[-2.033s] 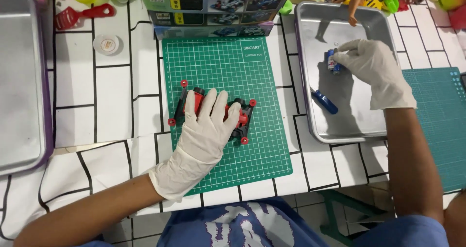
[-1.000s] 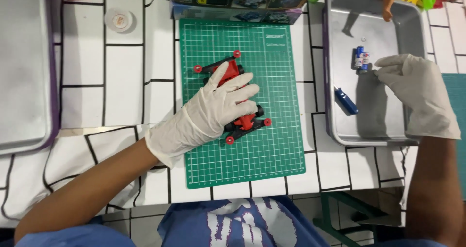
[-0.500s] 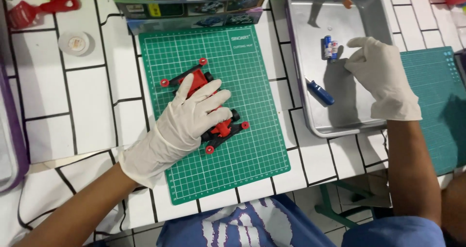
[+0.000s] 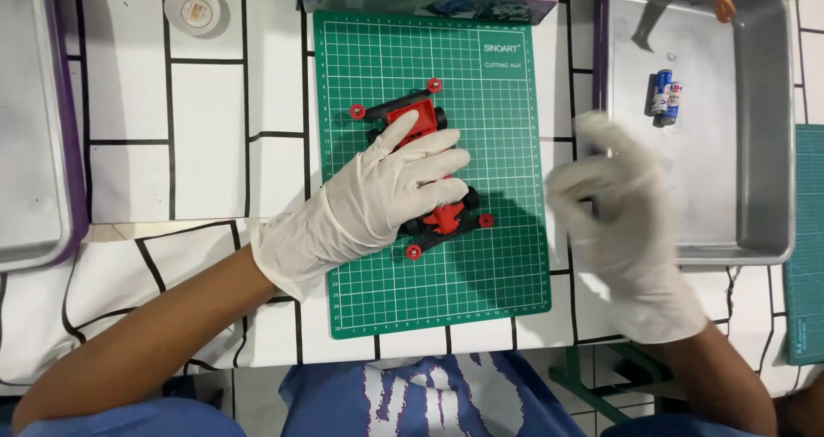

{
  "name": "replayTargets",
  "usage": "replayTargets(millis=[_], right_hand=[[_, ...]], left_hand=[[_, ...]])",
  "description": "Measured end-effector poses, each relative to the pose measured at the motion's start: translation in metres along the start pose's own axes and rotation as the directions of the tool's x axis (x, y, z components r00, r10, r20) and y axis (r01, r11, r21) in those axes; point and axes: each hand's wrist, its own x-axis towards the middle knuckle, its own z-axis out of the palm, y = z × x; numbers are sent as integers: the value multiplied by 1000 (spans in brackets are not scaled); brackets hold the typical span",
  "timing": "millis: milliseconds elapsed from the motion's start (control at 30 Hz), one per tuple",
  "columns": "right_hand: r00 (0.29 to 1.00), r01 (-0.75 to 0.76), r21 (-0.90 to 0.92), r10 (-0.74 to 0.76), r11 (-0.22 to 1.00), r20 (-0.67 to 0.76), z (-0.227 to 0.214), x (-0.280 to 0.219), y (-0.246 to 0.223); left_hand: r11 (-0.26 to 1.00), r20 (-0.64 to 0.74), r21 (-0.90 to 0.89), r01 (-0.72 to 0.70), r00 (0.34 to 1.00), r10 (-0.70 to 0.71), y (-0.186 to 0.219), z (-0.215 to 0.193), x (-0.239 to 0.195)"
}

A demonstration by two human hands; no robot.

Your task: Assembling a red toy car by attaching small plastic components and securing them with screws using a screwdriver.

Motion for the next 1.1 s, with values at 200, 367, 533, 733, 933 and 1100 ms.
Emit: replayTargets(millis=[200,367,533,733,933,1100], right_hand=[[979,-162,355,103,921,178,35,-18,48],[992,-91,431,43,898,120,36,-18,68],[994,-65,507,9,859,112,39,-21,83],[993,-42,370,-3,928,121,40,-21,80],[975,164,198,-189,966,115,39,-25,83],[957,250,104,-262,963,122,37,-27,87]], left_hand=[[997,-49,79,-10,999,14,5,-10,5],[998,-89,64,-6,996,11,5,-8,6],[998,-88,66,6,996,0,5,-10,5],[995,-117,99,-9,993,20,7,-23,15],[993,-116,114,12,993,1,7,-16,12],[996,-86,88,8,996,-1,7,-19,12]])
